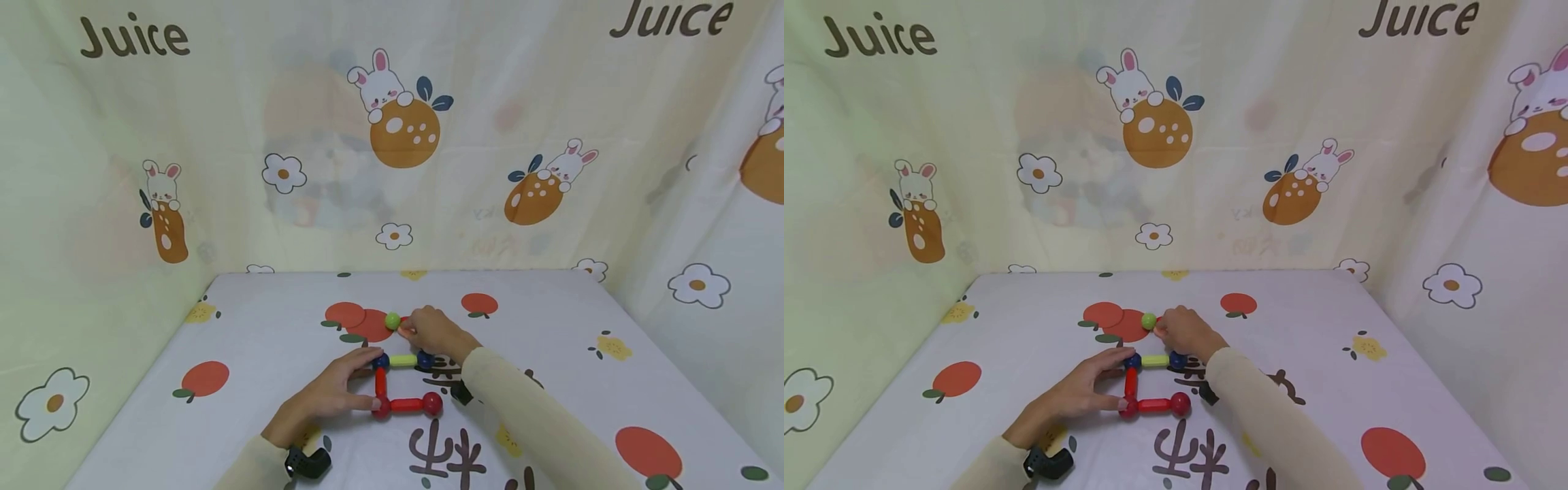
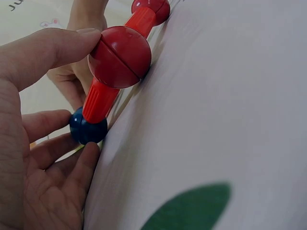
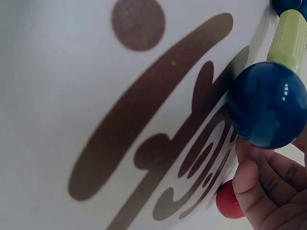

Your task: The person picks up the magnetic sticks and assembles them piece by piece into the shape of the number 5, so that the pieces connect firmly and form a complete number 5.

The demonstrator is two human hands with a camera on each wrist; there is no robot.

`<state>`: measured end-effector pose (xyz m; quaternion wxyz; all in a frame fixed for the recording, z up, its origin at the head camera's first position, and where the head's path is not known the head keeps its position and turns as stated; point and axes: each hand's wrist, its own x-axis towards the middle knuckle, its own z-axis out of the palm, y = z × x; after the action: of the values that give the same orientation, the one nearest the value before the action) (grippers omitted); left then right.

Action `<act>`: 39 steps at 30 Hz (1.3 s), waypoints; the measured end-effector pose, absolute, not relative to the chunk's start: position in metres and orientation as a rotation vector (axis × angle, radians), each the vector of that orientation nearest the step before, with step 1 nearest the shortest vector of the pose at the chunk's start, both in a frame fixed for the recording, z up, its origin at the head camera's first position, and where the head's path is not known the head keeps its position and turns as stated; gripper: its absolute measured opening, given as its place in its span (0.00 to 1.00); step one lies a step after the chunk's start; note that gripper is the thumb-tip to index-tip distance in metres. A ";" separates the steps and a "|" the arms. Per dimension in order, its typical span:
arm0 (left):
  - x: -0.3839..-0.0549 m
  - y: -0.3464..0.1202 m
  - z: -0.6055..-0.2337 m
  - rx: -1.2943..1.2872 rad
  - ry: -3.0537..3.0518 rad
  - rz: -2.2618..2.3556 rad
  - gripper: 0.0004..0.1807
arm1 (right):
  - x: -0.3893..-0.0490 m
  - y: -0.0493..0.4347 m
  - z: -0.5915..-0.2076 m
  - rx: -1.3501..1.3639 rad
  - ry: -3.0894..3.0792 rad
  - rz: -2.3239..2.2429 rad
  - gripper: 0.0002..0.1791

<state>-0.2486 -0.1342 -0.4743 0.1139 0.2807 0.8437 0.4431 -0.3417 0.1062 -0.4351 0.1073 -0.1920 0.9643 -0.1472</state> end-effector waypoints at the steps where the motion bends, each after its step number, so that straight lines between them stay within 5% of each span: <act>1: -0.248 -0.134 -0.474 0.817 2.474 1.299 0.46 | -0.341 0.106 -0.435 -0.568 2.843 -0.405 0.19; 13: -0.249 -0.134 -0.474 0.818 2.483 1.282 0.47 | -0.338 0.115 -0.429 -0.587 2.837 -0.209 0.24; 39: -0.250 -0.134 -0.476 0.835 2.469 1.307 0.46 | -0.333 0.144 -0.426 -0.494 2.772 -0.560 0.15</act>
<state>-0.2501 -0.1337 -0.4758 0.1128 0.2844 0.8414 0.4454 -0.3326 0.1440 -0.4260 0.1351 -0.1706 0.9567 -0.1934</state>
